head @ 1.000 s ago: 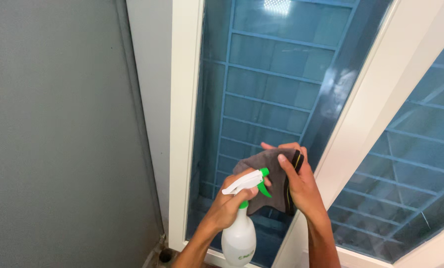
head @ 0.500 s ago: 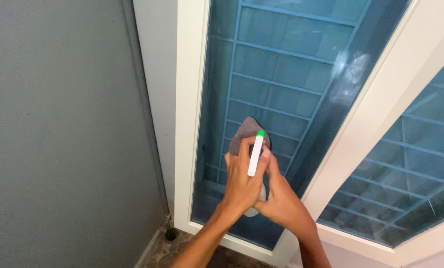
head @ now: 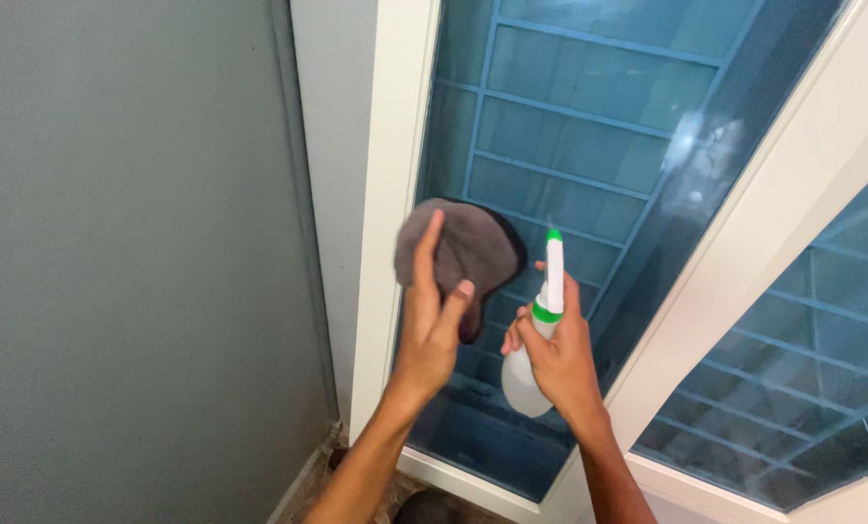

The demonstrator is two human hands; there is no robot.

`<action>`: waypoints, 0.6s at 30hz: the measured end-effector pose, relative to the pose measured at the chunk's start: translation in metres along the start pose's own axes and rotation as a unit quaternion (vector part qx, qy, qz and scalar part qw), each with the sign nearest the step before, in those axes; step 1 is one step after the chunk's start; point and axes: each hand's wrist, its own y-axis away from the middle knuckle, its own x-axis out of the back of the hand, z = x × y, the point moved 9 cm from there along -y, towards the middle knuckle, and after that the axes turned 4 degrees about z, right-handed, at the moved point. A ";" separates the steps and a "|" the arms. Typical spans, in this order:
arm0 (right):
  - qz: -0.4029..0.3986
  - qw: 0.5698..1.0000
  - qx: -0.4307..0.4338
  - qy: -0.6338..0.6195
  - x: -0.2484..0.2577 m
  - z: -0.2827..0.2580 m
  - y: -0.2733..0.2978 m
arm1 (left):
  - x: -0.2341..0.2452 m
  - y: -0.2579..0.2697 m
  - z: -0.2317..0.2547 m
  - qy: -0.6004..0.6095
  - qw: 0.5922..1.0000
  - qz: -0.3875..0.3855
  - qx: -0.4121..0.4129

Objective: The person sprays a cleaning solution onto a glass window and wipes the surface with a cloth. They repeatedly spray and wipe different sections of the window to clean it.

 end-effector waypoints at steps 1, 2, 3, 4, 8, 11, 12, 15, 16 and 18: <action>-0.009 0.999 -0.022 -0.035 0.002 0.003 -0.003 | 0.009 -0.005 0.014 -0.019 0.997 0.040 -0.066; -0.013 0.998 -0.003 -0.058 0.007 -0.001 -0.007 | 0.016 -0.009 0.026 -0.039 0.987 0.080 -0.132; -0.016 0.997 0.014 -0.079 0.011 -0.003 -0.009 | 0.022 -0.010 0.035 -0.058 0.972 0.118 -0.194; -0.019 0.994 0.031 -0.100 0.014 -0.006 -0.010 | 0.020 -0.016 0.033 -0.079 0.966 0.126 -0.209; 0.001 0.991 0.005 -0.135 0.035 -0.008 -0.012 | -0.008 -0.052 0.021 -0.194 0.931 0.115 -0.286; 0.026 0.994 0.006 -0.110 0.054 -0.006 -0.011 | -0.052 -0.066 -0.006 -0.243 0.912 0.060 -0.325; 0.026 0.996 0.012 -0.088 0.059 -0.006 -0.011 | -0.065 -0.070 -0.015 -0.250 0.907 0.039 -0.336; 0.048 0.996 0.011 -0.079 0.075 -0.005 -0.010 | -0.099 -0.053 -0.037 -0.326 0.837 -0.016 -0.440; 0.057 0.995 0.007 -0.086 0.079 -0.006 -0.009 | -0.106 -0.046 -0.047 -0.326 0.830 -0.045 -0.450; 0.063 0.994 0.024 -0.086 0.086 -0.013 -0.010 | -0.118 -0.041 -0.059 -0.326 0.810 -0.098 -0.477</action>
